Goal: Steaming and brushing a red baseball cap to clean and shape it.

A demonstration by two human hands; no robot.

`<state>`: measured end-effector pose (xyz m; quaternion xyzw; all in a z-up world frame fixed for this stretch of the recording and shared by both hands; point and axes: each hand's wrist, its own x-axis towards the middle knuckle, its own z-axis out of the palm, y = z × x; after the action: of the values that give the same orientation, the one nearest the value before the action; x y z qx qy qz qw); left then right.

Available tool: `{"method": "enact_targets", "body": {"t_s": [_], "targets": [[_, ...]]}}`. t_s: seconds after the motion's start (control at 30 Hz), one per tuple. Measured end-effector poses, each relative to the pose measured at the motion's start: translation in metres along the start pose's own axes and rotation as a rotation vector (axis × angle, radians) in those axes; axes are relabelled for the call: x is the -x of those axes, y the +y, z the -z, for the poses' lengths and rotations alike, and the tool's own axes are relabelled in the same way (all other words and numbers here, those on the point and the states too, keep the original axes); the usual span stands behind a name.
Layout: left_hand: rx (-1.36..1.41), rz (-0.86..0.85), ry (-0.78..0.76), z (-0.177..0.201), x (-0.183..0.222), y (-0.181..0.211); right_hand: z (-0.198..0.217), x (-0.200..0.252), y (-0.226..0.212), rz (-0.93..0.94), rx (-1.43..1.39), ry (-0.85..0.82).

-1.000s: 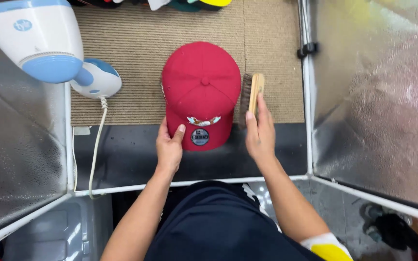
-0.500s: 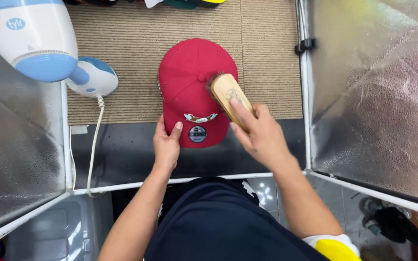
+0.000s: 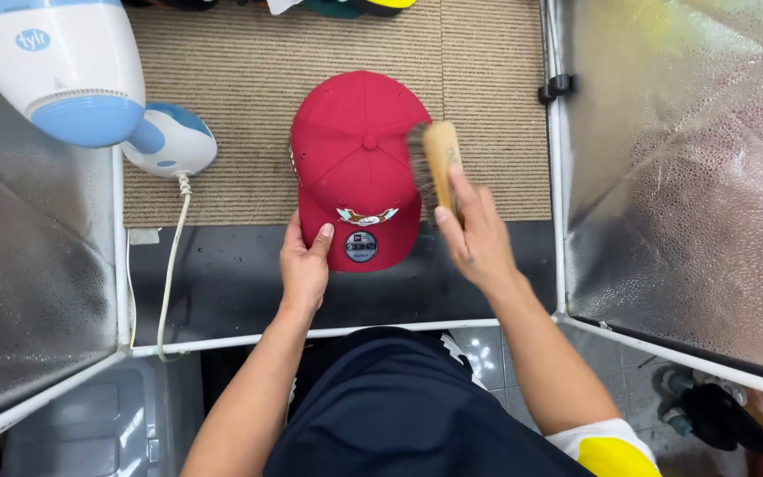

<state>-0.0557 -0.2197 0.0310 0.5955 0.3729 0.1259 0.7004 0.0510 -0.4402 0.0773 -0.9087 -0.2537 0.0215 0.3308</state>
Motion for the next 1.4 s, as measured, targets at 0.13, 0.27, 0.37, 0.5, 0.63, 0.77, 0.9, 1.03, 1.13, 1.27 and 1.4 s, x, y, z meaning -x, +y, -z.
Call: {"method": "enact_targets", "body": {"t_s": [0.13,0.27,0.37,0.5,0.63,0.77,0.9,1.03,1.13,1.27,1.4], "targets": [[-0.034,0.003,0.008,0.0,0.0,0.0,-0.046,-0.004,0.042,-0.609,-0.333,0.03],[-0.093,0.039,0.014,0.002,-0.009,-0.004,-0.005,-0.009,-0.026,-0.105,-0.136,0.256],[-0.06,0.012,0.007,0.001,-0.006,-0.006,0.006,-0.027,-0.034,0.293,0.302,0.129],[-0.074,0.024,0.009,0.002,-0.003,-0.002,0.02,-0.046,-0.035,-0.018,0.326,0.194],[-0.043,0.0,0.016,0.002,-0.01,-0.013,-0.006,-0.023,-0.036,0.364,0.349,0.186],[-0.053,-0.011,0.03,0.001,-0.009,-0.007,-0.031,-0.036,0.009,-0.051,-0.18,0.279],[-0.076,0.034,0.011,0.005,-0.011,-0.029,-0.025,-0.021,0.011,-0.397,-0.266,0.156],[-0.091,0.048,0.008,0.001,-0.017,-0.025,-0.005,-0.032,-0.019,0.211,-0.11,0.246],[-0.085,0.049,-0.001,-0.002,0.001,0.013,-0.022,-0.08,-0.001,0.229,0.181,0.158],[-0.091,0.054,-0.012,0.001,0.006,0.02,-0.044,-0.098,0.051,-0.206,-0.202,0.097],[-0.255,0.059,-0.03,0.012,-0.016,0.002,-0.029,-0.076,0.032,-0.455,-0.39,0.144]]}}
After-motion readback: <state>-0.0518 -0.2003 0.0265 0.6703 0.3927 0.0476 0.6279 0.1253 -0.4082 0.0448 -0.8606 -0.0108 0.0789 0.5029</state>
